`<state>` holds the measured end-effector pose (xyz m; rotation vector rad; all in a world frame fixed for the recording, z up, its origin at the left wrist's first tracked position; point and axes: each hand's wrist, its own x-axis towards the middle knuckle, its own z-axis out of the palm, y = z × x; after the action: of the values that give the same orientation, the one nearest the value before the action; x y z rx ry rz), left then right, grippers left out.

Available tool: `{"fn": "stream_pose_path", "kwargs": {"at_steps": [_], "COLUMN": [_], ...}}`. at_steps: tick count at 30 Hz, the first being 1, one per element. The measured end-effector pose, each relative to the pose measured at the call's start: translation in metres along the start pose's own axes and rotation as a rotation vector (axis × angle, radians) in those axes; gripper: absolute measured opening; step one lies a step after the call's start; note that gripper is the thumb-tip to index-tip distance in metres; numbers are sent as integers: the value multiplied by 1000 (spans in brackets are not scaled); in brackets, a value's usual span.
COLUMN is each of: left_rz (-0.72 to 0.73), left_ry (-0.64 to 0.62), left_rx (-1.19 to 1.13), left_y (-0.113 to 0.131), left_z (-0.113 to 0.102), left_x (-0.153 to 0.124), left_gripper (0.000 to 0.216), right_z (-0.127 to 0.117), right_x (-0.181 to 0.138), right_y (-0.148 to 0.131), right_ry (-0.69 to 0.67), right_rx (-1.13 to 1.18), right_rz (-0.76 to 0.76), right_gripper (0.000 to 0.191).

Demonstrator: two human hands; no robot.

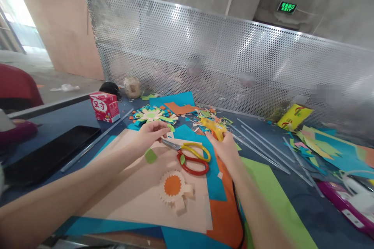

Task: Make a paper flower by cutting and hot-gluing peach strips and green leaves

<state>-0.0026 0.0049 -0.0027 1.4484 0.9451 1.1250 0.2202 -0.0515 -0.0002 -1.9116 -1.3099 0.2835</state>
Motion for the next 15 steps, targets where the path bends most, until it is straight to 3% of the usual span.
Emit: {"fn": "stream_pose_path", "kwargs": {"at_steps": [5, 15], "left_rz": [-53, -102], "left_ry": [-17, -20], "left_rx": [-48, -156], "left_y": [0, -13], "left_z": [1, -2], "left_x": [0, 7], "left_gripper": [18, 16], "right_z": [5, 13], "right_x": [-17, -33], "right_y": [-15, -23], "right_ry": [245, 326], "right_rx": [-96, -551], "right_rz": [-58, -297], "right_gripper": [44, 41]}}
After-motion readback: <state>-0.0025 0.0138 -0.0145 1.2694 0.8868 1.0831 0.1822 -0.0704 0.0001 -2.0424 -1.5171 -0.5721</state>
